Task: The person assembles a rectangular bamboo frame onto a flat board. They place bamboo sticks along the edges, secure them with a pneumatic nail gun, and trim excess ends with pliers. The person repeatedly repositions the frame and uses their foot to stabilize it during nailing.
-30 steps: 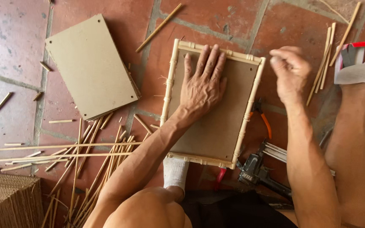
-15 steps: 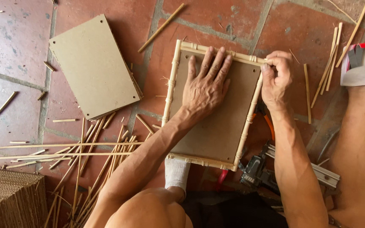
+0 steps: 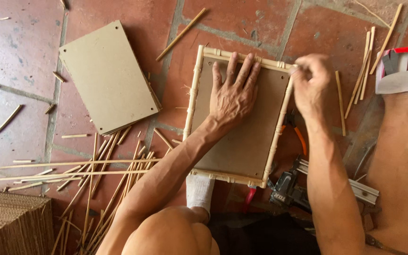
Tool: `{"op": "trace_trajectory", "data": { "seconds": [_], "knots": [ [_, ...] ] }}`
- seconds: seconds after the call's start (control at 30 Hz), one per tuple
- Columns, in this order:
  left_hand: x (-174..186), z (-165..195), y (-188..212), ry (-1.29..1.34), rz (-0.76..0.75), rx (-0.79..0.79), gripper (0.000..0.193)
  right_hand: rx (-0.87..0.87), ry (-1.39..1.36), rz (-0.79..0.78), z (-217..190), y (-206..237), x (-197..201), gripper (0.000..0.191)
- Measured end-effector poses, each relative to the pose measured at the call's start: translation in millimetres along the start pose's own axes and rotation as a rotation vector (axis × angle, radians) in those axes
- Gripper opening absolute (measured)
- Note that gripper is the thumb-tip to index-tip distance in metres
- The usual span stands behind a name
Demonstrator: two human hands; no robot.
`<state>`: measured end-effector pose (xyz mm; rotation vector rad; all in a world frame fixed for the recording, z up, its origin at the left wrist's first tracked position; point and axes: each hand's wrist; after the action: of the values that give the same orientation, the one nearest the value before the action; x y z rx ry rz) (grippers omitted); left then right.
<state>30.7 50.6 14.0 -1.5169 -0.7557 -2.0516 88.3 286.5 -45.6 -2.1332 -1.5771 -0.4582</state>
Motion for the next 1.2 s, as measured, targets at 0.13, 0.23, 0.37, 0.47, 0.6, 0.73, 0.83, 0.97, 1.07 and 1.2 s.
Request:
{"op": "trace_trajectory", "data": {
  "seconds": [0.13, 0.23, 0.37, 0.47, 0.6, 0.73, 0.83, 0.97, 1.07, 1.2],
  "knots": [
    [3, 1, -7, 0.041, 0.023, 0.015, 0.062, 0.097, 0.137, 0.04, -16, -23, 0, 0.018],
    [10, 0, -9, 0.077, -0.019, 0.038, 0.066, -0.092, -0.135, -0.127, -43, -30, 5, 0.019],
    [14, 3, -4, 0.128, -0.064, 0.043, 0.07, -0.105, 0.095, 0.009, -87, 49, 69, 0.02],
    [12, 3, -2, 0.127, -0.028, 0.029, 0.07, -0.642, 0.56, -0.545, -113, 162, 103, 0.046],
    [10, 2, -1, 0.079, -0.02, 0.032, 0.068, -0.831, 0.884, -1.137, -127, 281, 77, 0.086],
    [12, 4, 1, 0.077, -0.046, 0.042, 0.068, -0.659, 1.085, -0.944, -132, 297, 62, 0.074],
    [14, 4, 0, 0.068, -0.044, 0.029, 0.069, -0.658, 1.054, -0.872, -145, 266, 93, 0.054],
    [13, 3, -4, 0.064, -0.05, 0.034, 0.068, -0.334, 0.861, -0.504, -174, 205, 125, 0.048],
    [11, 2, -3, 0.062, -0.02, 0.027, 0.069, -0.087, 0.806, -0.383, -183, 148, 114, 0.053],
    [10, 1, -2, 0.08, -0.015, 0.026, 0.069, -0.049, 0.93, -0.406, -179, 93, 82, 0.045]
  ]
}}
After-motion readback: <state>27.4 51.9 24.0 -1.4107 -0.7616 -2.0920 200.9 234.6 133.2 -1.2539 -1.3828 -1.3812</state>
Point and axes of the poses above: each hand's wrist, its own y-axis away from the middle knuckle, its own x-axis out of the back of the hand, z = x × y, and after that the axes turned 14 degrees about -z, right-handed
